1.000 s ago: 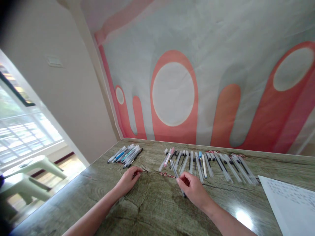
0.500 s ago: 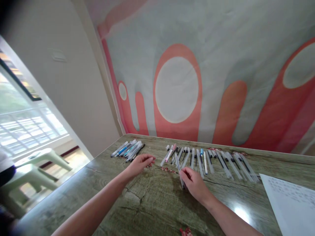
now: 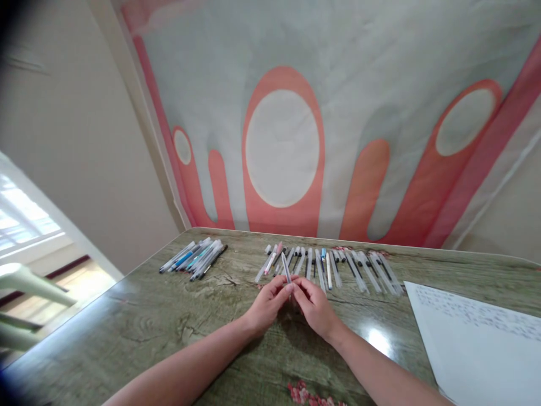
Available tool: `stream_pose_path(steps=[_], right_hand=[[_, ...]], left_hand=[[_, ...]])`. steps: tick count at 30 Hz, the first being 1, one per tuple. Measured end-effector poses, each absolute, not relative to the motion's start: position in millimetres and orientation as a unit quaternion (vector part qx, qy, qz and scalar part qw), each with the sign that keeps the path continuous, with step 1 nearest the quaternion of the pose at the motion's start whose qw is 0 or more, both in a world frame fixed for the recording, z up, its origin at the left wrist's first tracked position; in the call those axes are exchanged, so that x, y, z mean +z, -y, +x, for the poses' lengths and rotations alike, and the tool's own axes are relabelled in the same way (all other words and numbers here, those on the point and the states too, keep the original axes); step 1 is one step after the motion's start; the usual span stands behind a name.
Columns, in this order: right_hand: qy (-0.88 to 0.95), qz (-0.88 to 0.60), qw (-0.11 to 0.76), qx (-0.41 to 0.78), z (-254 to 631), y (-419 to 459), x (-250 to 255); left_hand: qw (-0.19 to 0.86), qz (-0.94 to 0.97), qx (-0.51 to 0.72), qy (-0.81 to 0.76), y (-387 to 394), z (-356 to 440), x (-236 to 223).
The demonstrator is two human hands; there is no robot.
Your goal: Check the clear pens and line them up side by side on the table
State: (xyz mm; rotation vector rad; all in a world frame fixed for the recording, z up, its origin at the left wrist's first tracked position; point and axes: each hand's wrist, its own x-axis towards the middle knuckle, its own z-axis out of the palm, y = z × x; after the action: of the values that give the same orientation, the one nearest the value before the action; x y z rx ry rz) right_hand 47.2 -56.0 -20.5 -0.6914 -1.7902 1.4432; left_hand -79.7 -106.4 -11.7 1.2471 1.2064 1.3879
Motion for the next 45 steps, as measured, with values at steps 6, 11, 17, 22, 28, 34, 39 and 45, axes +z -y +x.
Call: stream_pose_path(steps=[6, 11, 17, 22, 28, 34, 39, 45], right_hand=[[0.677, -0.27, 0.344, 0.592, 46, 57, -21], [0.665, -0.287, 0.332, 0.604, 46, 54, -25], [0.663, -0.317, 0.361, 0.574, 45, 52, -26], [0.698, -0.325, 0.371, 0.519, 46, 55, -22], [0.676, -0.293, 0.346, 0.581, 44, 56, -25], [0.67, -0.307, 0.351, 0.578, 42, 54, -27], [0.652, -0.314, 0.357, 0.591, 40, 54, -26], [0.668, -0.326, 0.35, 0.57, 39, 53, -26]], left_hand=[[0.522, 0.408, 0.614, -0.428, 106, -88, -11], [0.551, 0.294, 0.685, -0.375, 98, -92, -14], [0.554, 0.285, 0.688, -0.372, 98, -93, -15], [0.555, 0.26, 0.691, -0.383, 97, -93, -17], [0.543, 0.234, 0.701, -0.399, 94, -96, -18], [0.541, 0.236, 0.699, -0.404, 95, -96, -18], [0.534, 0.242, 0.703, -0.402, 94, -98, -17], [0.528, 0.249, 0.697, -0.416, 93, -100, -17]])
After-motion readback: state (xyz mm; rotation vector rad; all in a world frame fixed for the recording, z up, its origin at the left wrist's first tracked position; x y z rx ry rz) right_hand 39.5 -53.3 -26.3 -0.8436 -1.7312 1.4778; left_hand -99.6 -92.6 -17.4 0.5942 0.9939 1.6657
